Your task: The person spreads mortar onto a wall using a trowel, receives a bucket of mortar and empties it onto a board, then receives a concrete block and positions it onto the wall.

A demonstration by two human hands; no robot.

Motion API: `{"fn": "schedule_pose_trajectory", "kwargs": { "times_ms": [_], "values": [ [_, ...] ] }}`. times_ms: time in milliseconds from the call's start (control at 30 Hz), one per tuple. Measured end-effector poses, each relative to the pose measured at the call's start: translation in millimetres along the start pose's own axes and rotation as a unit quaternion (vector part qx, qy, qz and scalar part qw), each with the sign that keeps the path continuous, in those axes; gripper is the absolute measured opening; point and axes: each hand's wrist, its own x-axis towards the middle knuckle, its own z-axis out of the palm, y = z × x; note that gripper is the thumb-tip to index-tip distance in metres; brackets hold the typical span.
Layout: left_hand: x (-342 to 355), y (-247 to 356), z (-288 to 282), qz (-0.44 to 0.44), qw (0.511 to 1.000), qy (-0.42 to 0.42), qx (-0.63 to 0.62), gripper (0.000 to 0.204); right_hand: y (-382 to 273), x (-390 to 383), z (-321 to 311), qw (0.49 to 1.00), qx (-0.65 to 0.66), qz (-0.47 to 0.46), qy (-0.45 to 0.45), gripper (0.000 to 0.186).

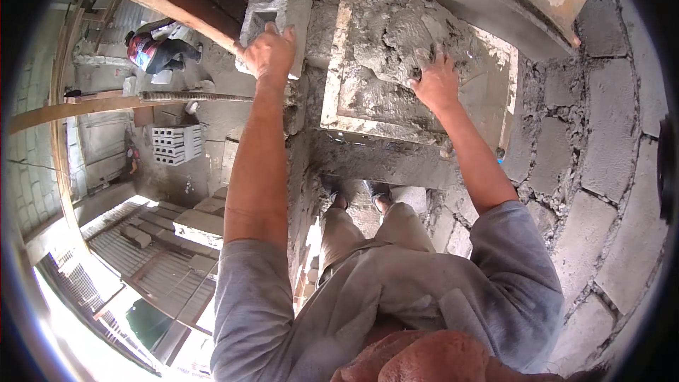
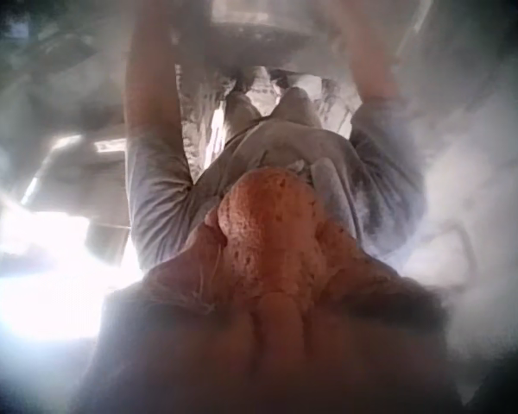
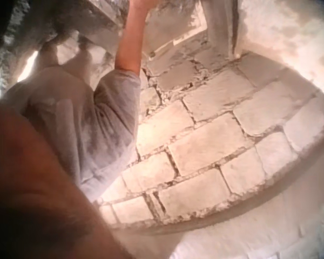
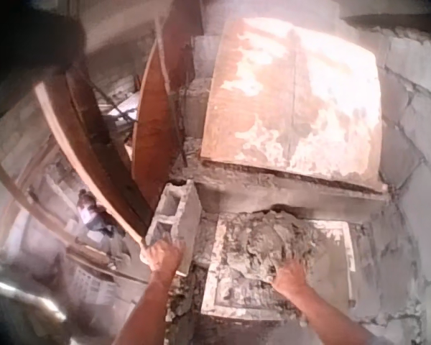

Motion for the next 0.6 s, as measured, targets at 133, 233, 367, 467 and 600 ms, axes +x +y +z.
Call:
{"fn": "schedule_pose_trajectory", "kwargs": {
  "times_ms": [133, 233, 367, 467, 600],
  "values": [
    [2, 4, 0, 0.001, 0.999, 0.03, 0.013, 0.045, 28, 4, 40, 0.996, 0.076, -0.005, 0.044, 0.071],
    [4, 2, 2, 0.0, 0.999, 0.032, 0.012, 0.045, 34, 9, 58, 0.985, 0.108, -0.029, 0.13, 0.062],
    [5, 6, 3, 0.006, 0.999, 0.045, 0.011, 0.045, 52, 29, 67, 0.978, 0.189, 0.014, 0.092, 0.051],
    [6, 8, -1, -0.015, 0.999, 0.009, 0.037, 0.052, 43, 33, 46, 0.898, 0.399, 0.164, 0.082, 0.044],
    [4, 1, -1, -0.02, 0.999, 0.019, 0.028, 0.048, -41, 51, -21, 0.679, 0.669, 0.248, 0.172, 0.043]
  ]
}}
